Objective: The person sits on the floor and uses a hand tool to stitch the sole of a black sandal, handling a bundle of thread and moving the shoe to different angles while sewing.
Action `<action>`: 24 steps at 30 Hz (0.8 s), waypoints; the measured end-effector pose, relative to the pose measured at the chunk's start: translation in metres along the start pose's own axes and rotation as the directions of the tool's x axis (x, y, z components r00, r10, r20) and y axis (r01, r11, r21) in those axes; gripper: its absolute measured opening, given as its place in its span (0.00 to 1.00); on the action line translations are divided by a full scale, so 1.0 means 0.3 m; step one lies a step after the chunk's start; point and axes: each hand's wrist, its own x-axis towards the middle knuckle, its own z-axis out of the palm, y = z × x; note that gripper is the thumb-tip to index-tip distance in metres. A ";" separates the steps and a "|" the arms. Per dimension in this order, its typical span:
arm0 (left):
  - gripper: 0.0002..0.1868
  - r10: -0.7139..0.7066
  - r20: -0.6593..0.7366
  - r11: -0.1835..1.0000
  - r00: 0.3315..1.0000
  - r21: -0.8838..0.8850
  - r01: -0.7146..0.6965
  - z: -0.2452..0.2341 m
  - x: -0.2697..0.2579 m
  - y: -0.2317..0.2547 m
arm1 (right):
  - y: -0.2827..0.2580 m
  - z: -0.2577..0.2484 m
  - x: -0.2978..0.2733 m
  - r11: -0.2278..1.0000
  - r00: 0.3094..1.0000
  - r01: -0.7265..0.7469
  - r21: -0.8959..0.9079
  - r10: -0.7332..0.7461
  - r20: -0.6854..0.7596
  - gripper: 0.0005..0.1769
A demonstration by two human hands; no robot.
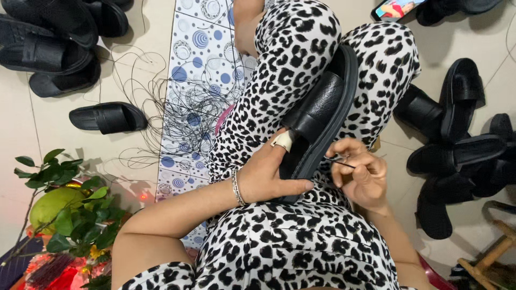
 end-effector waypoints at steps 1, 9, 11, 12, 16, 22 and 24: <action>0.59 0.001 -0.004 1.000 1.000 -0.002 -0.001 0.000 0.002 0.007 | -0.009 0.023 0.018 1.000 1.000 -0.002 0.000 0.002 0.004 0.15; 0.54 0.070 -0.054 0.994 0.996 0.089 -0.065 0.021 -0.032 -0.016 | -0.058 0.058 -0.003 0.915 0.929 -0.292 0.278 0.340 -0.143 0.24; 0.55 0.086 -0.055 0.992 0.995 0.098 -0.081 0.018 -0.022 -0.047 | -0.068 0.052 -0.002 0.921 0.935 -0.273 0.276 0.322 -0.149 0.24; 0.55 0.082 -0.050 0.992 0.995 0.096 -0.077 0.030 -0.036 -0.063 | -0.081 0.058 -0.025 0.921 0.932 -0.267 0.284 0.321 -0.167 0.24; 0.60 0.045 -0.005 0.996 0.999 0.077 -0.045 0.006 -0.027 -0.042 | -0.099 0.003 -0.063 0.944 0.941 -0.242 0.224 0.284 -0.181 0.22; 0.54 -0.298 0.087 0.684 0.951 -0.676 0.276 -0.038 0.008 -0.166 | -0.261 -0.020 -0.010 0.865 0.986 -0.142 -0.481 0.083 -0.141 0.26; 0.47 -0.298 0.398 0.542 0.868 -0.678 0.497 -0.048 0.045 -0.146 | -0.341 -0.120 -0.049 0.966 0.780 -0.251 -0.061 0.164 -0.604 0.19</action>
